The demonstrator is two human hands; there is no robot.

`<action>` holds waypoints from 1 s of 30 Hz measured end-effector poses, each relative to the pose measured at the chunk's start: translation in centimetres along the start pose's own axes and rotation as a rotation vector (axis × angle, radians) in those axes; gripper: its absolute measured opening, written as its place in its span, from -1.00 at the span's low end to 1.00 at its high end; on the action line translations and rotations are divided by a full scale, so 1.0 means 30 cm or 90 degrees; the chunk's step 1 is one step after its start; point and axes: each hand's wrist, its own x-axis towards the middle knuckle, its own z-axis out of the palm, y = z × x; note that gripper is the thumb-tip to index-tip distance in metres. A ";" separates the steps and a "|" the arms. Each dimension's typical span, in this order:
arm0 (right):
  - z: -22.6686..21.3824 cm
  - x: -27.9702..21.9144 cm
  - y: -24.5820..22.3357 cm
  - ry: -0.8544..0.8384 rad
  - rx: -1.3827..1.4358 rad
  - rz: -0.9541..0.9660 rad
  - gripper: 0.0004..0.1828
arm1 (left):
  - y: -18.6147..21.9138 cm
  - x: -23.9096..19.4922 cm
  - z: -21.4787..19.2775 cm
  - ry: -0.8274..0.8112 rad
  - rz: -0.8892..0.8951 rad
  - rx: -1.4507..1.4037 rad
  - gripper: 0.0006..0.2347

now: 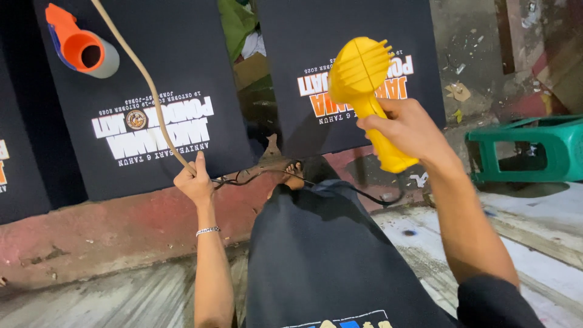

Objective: Using a heat gun to dry screen-printed designs on black t-shirts laid out on a production line.

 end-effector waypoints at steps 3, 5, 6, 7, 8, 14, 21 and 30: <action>-0.033 -0.075 -0.012 -0.019 -0.011 0.051 -0.48 | -0.007 0.002 0.003 0.003 0.013 0.024 -0.37; -0.017 -0.048 0.011 -0.020 0.012 0.042 -0.48 | -0.006 -0.003 0.002 0.004 0.000 0.027 -0.37; -0.011 -0.033 0.020 -0.021 0.033 0.033 -0.48 | -0.004 0.001 0.006 0.006 -0.015 0.029 -0.36; -0.004 -0.026 0.009 -0.016 0.035 0.031 -0.48 | -0.008 -0.005 0.002 0.004 -0.010 0.027 -0.36; 0.003 -0.016 -0.005 0.002 0.039 0.028 -0.46 | -0.012 -0.003 -0.003 0.003 -0.015 0.019 -0.39; -0.043 -0.050 0.035 0.016 -0.010 0.069 -0.44 | -0.014 0.002 0.004 0.014 0.008 0.068 -0.39; -0.030 0.031 0.063 0.064 0.003 0.019 -0.44 | -0.025 0.001 0.008 0.027 0.012 0.038 -0.39; -0.025 -0.018 0.018 0.064 0.036 0.052 -0.44 | 0.004 -0.007 0.014 0.040 0.004 0.030 -0.39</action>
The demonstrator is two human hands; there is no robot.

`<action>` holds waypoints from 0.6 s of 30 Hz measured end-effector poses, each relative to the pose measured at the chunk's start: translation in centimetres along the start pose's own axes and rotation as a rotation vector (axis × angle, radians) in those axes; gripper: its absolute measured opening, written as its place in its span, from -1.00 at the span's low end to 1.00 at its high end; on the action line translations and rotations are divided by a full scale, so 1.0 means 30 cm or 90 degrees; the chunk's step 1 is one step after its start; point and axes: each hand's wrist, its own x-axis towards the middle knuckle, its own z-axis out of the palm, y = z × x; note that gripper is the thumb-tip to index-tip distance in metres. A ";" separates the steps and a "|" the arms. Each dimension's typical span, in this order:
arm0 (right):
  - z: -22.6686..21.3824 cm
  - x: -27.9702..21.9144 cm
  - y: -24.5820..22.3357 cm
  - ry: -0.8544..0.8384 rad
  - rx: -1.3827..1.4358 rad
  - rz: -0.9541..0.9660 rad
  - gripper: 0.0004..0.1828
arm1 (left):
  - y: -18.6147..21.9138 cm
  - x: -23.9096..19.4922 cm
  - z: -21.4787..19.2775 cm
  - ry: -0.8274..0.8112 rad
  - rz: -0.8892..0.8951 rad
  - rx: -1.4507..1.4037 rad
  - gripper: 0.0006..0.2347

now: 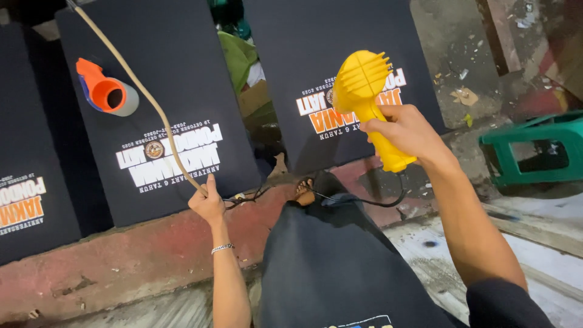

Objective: Using a heat gun to dry screen-printed designs on black t-shirts laid out on a production line.

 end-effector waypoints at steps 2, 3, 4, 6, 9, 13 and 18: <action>-0.022 -0.007 0.002 0.000 0.010 0.003 -0.44 | -0.007 0.008 -0.006 -0.001 0.003 0.000 -0.40; -0.035 -0.016 0.008 -0.001 0.018 0.009 -0.44 | -0.010 0.005 -0.006 -0.004 0.003 -0.001 -0.40; -0.044 -0.021 0.020 0.000 0.016 0.010 -0.44 | -0.014 0.008 -0.002 -0.004 0.001 -0.002 -0.40; -0.056 -0.035 0.049 -0.019 0.028 0.041 -0.46 | -0.025 0.006 -0.002 -0.006 0.006 -0.005 -0.39; -0.021 0.003 0.028 -0.007 0.063 -0.010 -0.44 | -0.057 0.008 -0.017 -0.012 0.036 0.041 -0.41; -0.022 0.015 0.059 0.043 0.023 -0.041 -0.47 | -0.066 0.016 -0.019 -0.008 0.028 0.037 -0.39; -0.036 -0.016 0.030 -0.025 0.106 0.004 -0.52 | -0.051 0.004 -0.025 -0.008 0.024 0.039 -0.39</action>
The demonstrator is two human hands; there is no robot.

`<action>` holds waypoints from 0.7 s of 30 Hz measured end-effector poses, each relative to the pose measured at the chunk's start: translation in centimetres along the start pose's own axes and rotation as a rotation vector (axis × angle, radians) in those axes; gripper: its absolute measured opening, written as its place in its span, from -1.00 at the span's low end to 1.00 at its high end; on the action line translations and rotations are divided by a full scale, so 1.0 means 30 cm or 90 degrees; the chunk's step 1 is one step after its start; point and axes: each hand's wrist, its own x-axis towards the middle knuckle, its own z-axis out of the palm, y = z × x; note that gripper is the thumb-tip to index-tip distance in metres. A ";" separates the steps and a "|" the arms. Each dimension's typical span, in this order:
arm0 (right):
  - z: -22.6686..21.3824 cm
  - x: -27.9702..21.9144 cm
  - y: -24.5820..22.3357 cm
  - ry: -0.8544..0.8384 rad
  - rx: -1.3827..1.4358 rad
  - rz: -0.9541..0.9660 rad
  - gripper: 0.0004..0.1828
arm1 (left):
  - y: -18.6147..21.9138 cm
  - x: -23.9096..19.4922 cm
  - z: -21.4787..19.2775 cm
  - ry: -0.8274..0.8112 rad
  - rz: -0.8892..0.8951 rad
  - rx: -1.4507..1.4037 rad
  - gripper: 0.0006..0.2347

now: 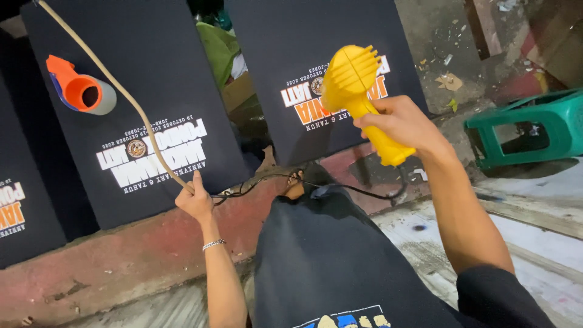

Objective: Using a heat gun to dry screen-printed designs on black t-shirts laid out on a production line.

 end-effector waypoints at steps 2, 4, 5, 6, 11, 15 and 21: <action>0.009 0.021 0.004 0.018 0.025 -0.022 -0.53 | -0.008 0.005 0.012 0.005 0.003 0.002 -0.40; 0.011 0.015 0.012 0.028 0.047 -0.041 -0.54 | -0.021 0.001 0.000 0.013 0.001 0.011 -0.40; 0.001 0.000 0.011 0.039 0.026 -0.040 -0.57 | -0.024 0.003 -0.013 0.009 0.007 0.012 -0.40; -0.017 -0.017 0.004 0.057 0.005 -0.044 -0.60 | -0.023 0.018 -0.005 0.002 0.016 0.006 -0.40; 0.000 0.002 0.022 0.032 0.050 -0.024 -0.62 | -0.051 0.018 -0.035 -0.015 0.076 0.058 -0.44; -0.025 0.025 0.058 0.050 0.039 -0.047 -0.60 | -0.101 0.030 -0.015 -0.020 0.109 0.112 -0.45; -0.027 0.024 0.100 0.016 0.049 -0.025 -0.57 | -0.011 0.004 -0.010 0.000 0.009 0.057 -0.40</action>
